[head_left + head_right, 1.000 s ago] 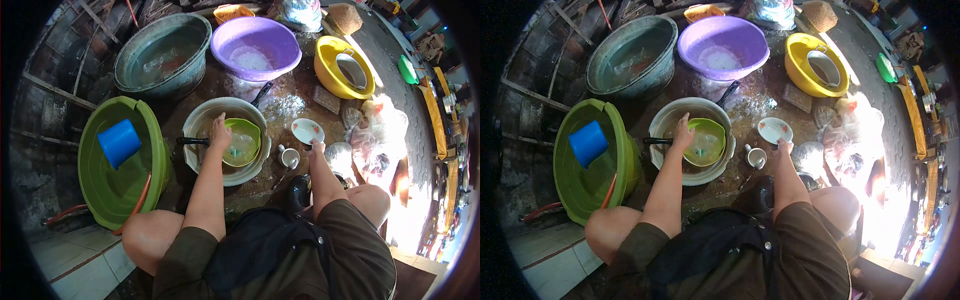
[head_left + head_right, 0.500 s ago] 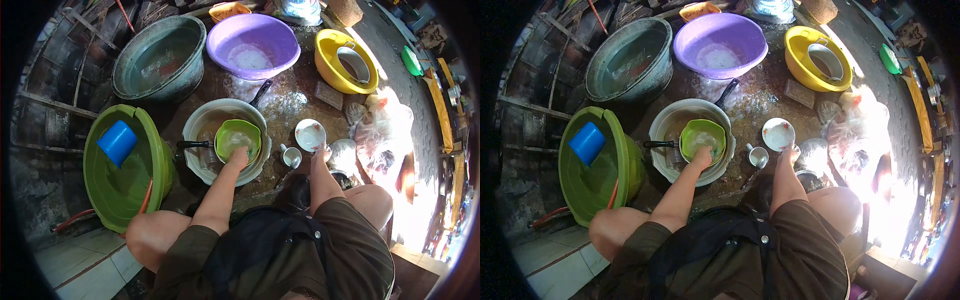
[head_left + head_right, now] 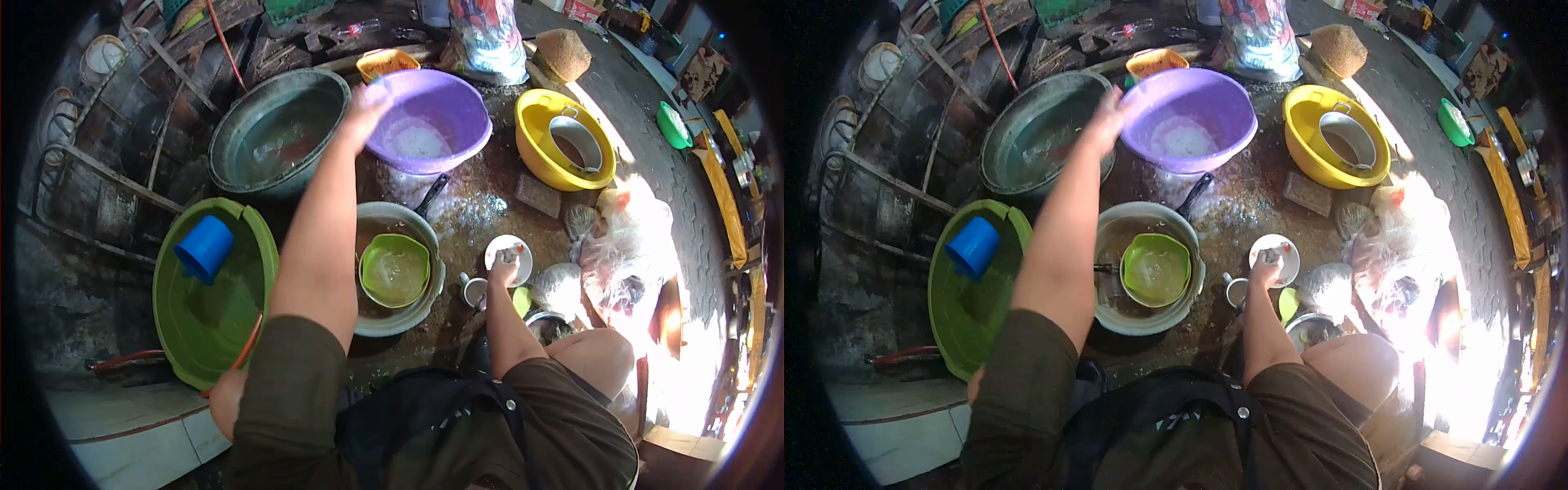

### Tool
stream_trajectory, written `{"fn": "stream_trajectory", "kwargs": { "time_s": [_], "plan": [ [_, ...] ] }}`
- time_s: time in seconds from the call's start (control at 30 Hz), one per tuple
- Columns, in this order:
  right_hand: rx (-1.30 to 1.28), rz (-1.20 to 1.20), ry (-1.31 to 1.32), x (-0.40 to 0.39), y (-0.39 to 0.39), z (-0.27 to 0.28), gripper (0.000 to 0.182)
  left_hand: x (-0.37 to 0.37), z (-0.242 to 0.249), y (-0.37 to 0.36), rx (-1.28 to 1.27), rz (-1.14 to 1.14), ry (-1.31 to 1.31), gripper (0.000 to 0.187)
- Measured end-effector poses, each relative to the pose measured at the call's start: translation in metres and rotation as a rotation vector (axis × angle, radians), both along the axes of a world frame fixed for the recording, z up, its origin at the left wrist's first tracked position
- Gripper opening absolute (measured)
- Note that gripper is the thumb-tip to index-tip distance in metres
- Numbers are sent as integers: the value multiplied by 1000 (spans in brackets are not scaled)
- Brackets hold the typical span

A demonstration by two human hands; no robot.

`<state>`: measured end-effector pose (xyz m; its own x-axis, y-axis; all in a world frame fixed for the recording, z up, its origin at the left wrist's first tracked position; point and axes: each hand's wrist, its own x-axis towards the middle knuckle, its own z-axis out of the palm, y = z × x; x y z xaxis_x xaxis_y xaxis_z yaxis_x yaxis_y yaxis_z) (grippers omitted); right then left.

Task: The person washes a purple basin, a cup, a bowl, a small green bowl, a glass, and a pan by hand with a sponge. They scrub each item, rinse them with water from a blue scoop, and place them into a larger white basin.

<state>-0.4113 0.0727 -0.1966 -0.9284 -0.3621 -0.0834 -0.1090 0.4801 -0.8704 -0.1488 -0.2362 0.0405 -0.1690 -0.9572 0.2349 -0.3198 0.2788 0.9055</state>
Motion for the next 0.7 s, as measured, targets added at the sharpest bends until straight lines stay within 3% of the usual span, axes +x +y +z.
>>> {"fn": "stream_trajectory", "kwargs": {
  "time_s": [0.03, 0.07, 0.1, 0.13, 0.2, 0.23, 0.27, 0.3, 0.33, 0.37, 0.47, 0.57, 0.67, 0.7],
  "plan": [
    [-12, 50, -135, -6, -5, -27, 34, -9, 60, 13, 29, 127, -266, 99],
    [7, 64, -101, -3, -8, -27, 33, -10, 80, 2, 151, 46, -299, 105],
    [26, 81, -68, 1, -11, -27, 32, -17, 75, -5, 61, 188, -336, 88],
    [-61, 118, 170, 1, -15, -45, 29, -13, 70, -6, 70, 48, -425, 73],
    [-68, 123, 49, -1, -18, -58, 29, -6, 32, 11, -13, -140, -663, 45],
    [-80, 127, -64, 2, -21, -56, 29, -6, -19, 27, -13, -166, -614, 39],
    [-71, 140, -56, 0, -25, -66, 30, -9, -23, 71, 47, -267, -831, 33],
    [-74, 136, -62, 5, -27, -56, 30, -3, -64, 87, 231, -522, -918, 29],
    [-100, 158, -115, 11, -27, -40, 30, 5, -101, 125, 95, -500, -846, 30],
    [-123, 178, -164, 15, -26, -28, 30, 16, -145, 152, -61, -429, -938, 34],
    [-70, 225, -90, 12, -30, -49, 29, 19, -150, 201, 78, -450, -1144, 41],
    [-74, 251, -237, 27, -29, -17, 28, 17, -152, 209, -44, -306, -1134, 35],
    [-125, 284, -180, 36, -31, -20, 28, 17, -166, 215, -115, -279, -1197, 32],
    [-188, 297, -182, 39, -33, -23, 28, 19, -170, 219, -243, -216, -1141, 30]
  ]
}}
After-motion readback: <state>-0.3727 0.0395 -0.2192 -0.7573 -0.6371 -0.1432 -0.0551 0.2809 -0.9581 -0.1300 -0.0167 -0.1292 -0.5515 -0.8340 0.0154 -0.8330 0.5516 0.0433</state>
